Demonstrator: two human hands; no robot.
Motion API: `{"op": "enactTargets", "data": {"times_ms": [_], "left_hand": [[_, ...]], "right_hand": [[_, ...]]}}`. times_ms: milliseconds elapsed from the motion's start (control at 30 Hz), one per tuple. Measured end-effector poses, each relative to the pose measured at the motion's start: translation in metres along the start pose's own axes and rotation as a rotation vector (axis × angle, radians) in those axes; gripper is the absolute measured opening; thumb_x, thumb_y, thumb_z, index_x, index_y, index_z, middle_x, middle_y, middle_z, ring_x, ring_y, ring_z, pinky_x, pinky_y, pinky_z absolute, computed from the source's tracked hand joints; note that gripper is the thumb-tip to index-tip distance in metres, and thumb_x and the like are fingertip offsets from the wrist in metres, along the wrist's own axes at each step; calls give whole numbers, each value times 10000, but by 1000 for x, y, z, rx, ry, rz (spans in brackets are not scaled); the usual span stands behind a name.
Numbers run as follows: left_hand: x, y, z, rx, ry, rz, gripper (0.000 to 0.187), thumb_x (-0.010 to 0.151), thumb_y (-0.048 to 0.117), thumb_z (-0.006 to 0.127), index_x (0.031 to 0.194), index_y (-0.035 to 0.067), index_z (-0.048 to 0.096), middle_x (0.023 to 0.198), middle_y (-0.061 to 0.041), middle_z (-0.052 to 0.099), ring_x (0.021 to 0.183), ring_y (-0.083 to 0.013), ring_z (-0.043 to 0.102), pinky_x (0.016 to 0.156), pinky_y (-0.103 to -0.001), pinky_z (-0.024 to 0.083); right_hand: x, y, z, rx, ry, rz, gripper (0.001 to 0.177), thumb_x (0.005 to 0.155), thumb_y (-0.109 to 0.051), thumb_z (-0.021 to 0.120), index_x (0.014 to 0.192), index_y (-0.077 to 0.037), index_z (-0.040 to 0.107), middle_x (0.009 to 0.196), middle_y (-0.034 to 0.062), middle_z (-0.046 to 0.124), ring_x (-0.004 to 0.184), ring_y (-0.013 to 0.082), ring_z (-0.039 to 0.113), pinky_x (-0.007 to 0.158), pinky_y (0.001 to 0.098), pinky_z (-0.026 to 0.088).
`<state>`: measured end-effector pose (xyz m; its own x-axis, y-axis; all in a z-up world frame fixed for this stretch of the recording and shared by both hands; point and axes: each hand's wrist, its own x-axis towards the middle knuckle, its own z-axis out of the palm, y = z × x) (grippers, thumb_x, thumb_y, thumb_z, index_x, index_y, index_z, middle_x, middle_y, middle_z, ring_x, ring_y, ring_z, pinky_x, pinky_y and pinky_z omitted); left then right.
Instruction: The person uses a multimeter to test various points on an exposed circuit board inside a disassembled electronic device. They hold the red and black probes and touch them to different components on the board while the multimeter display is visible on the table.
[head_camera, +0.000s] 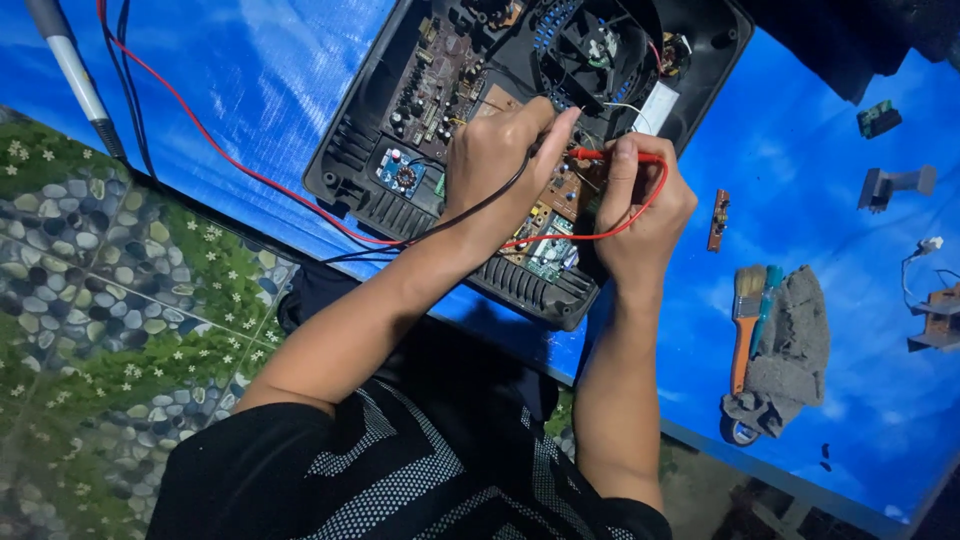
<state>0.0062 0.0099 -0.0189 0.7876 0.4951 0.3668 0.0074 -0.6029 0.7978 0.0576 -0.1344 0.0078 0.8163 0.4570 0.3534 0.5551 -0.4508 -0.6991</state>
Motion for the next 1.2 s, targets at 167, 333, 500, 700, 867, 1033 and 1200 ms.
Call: {"op": "enactTargets", "data": {"times_ms": [167, 333, 500, 700, 867, 1033, 1200], "left_hand": [[-1, -1, 0, -13, 7, 26, 357, 1041, 257, 629, 751, 89, 506, 529, -93, 437, 468, -333, 398, 463, -467, 298], [-1, -2, 1, -1, 19, 46, 340, 1037, 246, 641, 759, 84, 530, 534, -89, 452, 469, -326, 384, 460, -463, 294], [-1, -3, 3, -9, 10, 38, 354, 1040, 265, 629, 749, 97, 519, 539, -88, 459, 475, -338, 397, 477, -469, 293], [0, -3, 2, -19, 27, 70, 371, 1040, 245, 641, 741, 88, 490, 537, -87, 423, 470, -303, 359, 480, -448, 280], [-1, -1, 1, 1, 27, 50, 385, 1037, 261, 644, 731, 94, 482, 533, -77, 440, 469, -300, 361, 473, -446, 289], [1, 5, -7, -45, 37, 55, 389, 1035, 240, 654, 723, 85, 480, 546, -67, 430, 482, -250, 356, 489, -412, 306], [1, 3, -7, 0, 79, 76, 357, 1028, 229, 675, 738, 87, 523, 552, -63, 489, 469, -259, 420, 481, -414, 331]], "right_hand": [[-1, 1, 0, -15, 10, -10, 256, 1145, -172, 493, 1024, -2, 641, 914, 116, 683, 788, 211, 685, 691, 326, 524], [-1, 1, 0, -25, 10, -10, 261, 1145, -173, 491, 1023, 0, 643, 918, 117, 680, 793, 213, 688, 694, 327, 524], [-1, 1, 1, -26, 11, -20, 247, 1145, -157, 495, 1023, 2, 640, 917, 116, 682, 807, 217, 697, 707, 326, 526], [-1, 1, 1, -18, 9, -16, 245, 1144, -152, 496, 1023, 5, 641, 925, 119, 681, 801, 218, 698, 702, 328, 532], [-2, 2, 1, -32, 18, -20, 240, 1143, -158, 500, 1028, -2, 642, 924, 112, 692, 796, 212, 693, 700, 328, 524], [-1, -2, 1, -40, 28, -28, 243, 1143, -155, 497, 1025, 0, 642, 905, 113, 697, 781, 212, 694, 689, 326, 518], [-1, -2, 1, -44, 18, -25, 248, 1140, -166, 494, 1034, 0, 645, 902, 117, 706, 783, 219, 708, 681, 329, 525]]}}
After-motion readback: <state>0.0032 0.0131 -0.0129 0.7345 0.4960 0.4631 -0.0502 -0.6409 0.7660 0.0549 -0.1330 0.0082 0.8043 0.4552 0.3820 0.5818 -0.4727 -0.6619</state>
